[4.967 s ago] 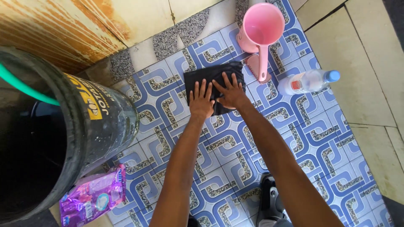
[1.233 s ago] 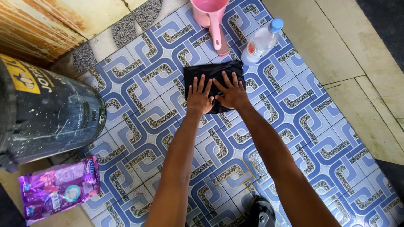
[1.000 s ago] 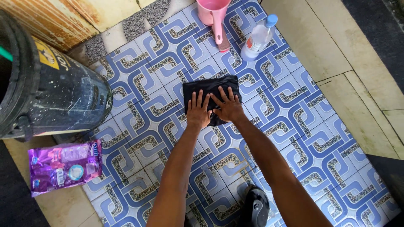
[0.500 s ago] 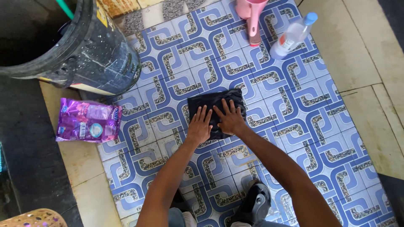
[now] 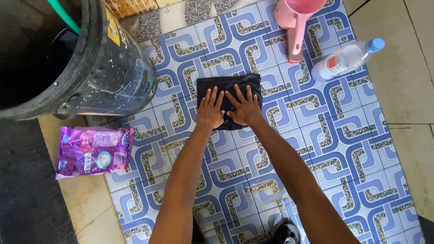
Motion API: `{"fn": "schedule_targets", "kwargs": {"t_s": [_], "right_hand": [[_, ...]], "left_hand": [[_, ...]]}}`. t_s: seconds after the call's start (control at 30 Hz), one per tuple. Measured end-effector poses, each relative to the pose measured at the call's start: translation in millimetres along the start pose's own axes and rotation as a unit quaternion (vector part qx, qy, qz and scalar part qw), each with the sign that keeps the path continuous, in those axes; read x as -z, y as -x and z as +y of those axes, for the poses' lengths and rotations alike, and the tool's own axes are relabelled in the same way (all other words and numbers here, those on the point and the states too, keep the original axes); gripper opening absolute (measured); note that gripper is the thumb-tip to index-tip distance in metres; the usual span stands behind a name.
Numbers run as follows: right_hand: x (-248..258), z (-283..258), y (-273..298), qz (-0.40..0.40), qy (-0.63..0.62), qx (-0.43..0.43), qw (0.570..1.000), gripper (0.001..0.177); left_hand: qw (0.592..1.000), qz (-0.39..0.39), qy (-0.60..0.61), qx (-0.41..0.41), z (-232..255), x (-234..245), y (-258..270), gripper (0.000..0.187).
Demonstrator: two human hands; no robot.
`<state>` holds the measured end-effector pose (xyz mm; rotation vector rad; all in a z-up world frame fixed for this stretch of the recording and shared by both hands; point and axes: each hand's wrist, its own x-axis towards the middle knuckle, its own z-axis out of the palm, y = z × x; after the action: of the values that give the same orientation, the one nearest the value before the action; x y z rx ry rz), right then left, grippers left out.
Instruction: Hand-washing a black garment on a tiled floor using water from a bucket and a pink scoop.
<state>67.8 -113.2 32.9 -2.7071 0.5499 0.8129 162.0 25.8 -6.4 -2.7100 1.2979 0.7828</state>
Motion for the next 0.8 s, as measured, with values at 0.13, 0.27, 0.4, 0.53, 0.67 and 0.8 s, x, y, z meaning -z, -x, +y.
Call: {"fn": "schedule_targets", "kwargs": {"t_s": [0.13,0.27,0.4,0.53,0.67,0.8], "right_hand": [[31,3,-54,-0.005,0.009,-0.003,1.000,0.088],[57,7,-98,0.021,0.000,0.000,1.000,0.091],[74,10,-137,0.021,0.014,0.002,1.000,0.092],[77,12,-145,0.009,0.021,0.006,1.000,0.093],[71,11,-132,0.033,0.016,0.013,0.999,0.090],[51,5,-96,0.036,0.021,0.018,0.999,0.087]], "left_hand": [[1.000,-0.017,-0.006,0.013,-18,35,-45,0.081],[0.999,-0.029,-0.013,0.020,-33,60,-88,0.082],[0.999,-0.029,-0.020,0.030,-45,77,-120,0.082],[0.998,-0.041,-0.023,0.033,-46,79,-125,0.081],[0.999,-0.024,-0.034,0.034,-41,73,-113,0.080],[0.999,-0.022,-0.034,0.034,-32,56,-79,0.080]]}}
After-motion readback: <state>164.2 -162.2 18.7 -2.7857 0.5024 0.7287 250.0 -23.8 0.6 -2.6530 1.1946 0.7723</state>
